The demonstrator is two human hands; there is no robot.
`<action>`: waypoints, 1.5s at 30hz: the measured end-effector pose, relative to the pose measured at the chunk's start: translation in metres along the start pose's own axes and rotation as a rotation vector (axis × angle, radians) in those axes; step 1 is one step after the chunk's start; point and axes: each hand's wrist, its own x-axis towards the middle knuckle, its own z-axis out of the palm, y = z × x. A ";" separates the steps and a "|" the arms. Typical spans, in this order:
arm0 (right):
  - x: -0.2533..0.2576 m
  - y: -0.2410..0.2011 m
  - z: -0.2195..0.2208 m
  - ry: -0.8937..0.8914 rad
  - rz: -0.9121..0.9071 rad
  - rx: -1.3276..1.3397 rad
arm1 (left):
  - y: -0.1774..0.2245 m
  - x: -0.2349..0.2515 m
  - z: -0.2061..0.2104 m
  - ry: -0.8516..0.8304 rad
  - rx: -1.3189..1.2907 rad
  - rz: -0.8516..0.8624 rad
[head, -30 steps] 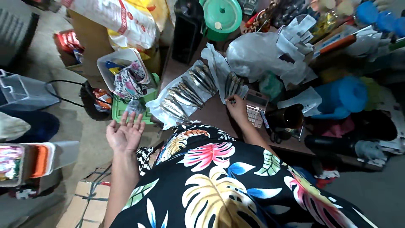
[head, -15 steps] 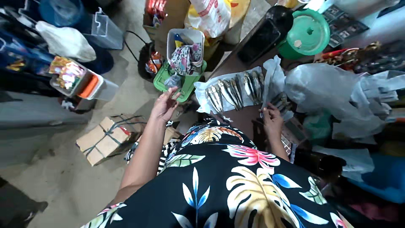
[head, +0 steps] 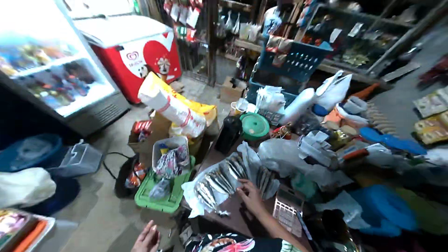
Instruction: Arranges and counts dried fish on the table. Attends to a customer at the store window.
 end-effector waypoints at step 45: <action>0.138 -0.162 0.338 -0.256 -0.025 0.179 | 0.185 0.180 -0.285 0.456 -0.384 -0.148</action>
